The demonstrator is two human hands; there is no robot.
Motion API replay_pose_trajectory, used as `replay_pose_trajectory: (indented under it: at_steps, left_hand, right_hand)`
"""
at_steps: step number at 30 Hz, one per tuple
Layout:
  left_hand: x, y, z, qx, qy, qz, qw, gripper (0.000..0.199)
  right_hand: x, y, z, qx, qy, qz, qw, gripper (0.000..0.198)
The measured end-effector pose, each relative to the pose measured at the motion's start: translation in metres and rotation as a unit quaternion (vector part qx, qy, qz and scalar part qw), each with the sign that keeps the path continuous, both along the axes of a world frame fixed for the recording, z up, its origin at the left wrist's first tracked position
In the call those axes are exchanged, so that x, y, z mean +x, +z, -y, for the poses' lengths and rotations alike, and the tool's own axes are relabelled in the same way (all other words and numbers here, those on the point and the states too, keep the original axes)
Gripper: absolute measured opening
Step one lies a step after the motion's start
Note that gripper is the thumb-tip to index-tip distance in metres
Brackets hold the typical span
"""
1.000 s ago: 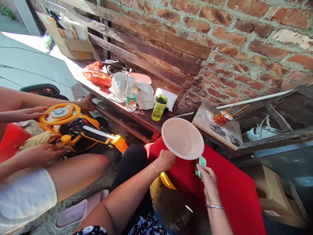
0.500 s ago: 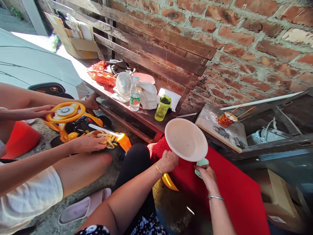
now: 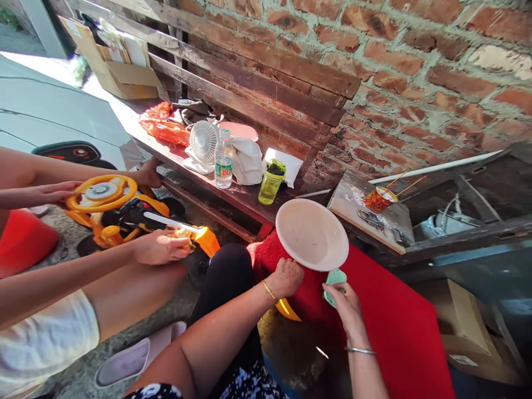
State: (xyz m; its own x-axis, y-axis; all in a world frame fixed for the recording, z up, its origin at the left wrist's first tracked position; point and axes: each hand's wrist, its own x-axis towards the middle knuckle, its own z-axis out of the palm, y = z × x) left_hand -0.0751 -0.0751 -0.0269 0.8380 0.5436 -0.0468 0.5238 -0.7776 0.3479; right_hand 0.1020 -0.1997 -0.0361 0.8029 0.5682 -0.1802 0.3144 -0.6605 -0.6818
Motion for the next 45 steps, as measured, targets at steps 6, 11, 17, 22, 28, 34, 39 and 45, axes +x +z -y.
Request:
replay_pose_trajectory:
  at_steps: [6, 11, 17, 22, 28, 34, 39, 45]
  left_hand:
    - [0.0, 0.001, 0.001, 0.008, 0.005, -0.02, 1.0, 0.022]
    - [-0.002, 0.002, 0.0, -0.002, -0.004, -0.009, 1.0, 0.02]
    - [0.001, 0.002, 0.0, -0.009, -0.016, -0.004, 1.0, 0.019]
    - [0.004, 0.008, 0.003, -0.006, -0.028, -0.01, 1.0, 0.02]
    - [0.008, 0.008, 0.003, -0.005, -0.027, -0.018, 0.999, 0.015]
    - [0.01, 0.001, 0.006, 0.007, -0.045, -0.015, 0.999, 0.016]
    - [0.01, 0.005, 0.007, 0.001, -0.056, -0.025, 0.998, 0.016]
    - [0.006, 0.005, 0.005, -0.003, -0.052, 0.003, 0.999, 0.012]
  right_hand:
    - [-0.001, 0.004, -0.008, -0.077, 0.016, 0.025, 0.997, 0.037]
    - [0.054, 0.012, 0.058, -0.132, -0.025, 0.06, 0.989, 0.041]
    - [0.057, 0.02, 0.082, -0.122, -0.086, 0.046, 0.988, 0.043]
    - [-0.015, 0.016, 0.033, -0.032, 0.045, 0.04, 0.998, 0.045]
    - [0.003, 0.01, 0.049, -0.094, 0.054, 0.098, 0.989, 0.044]
    - [0.062, 0.014, 0.104, -0.14, -0.06, 0.108, 0.982, 0.053]
    - [0.05, 0.013, 0.076, -0.135, -0.025, 0.139, 0.981, 0.055]
    - [0.062, 0.007, 0.058, -0.183, -0.018, 0.141, 0.973, 0.048]
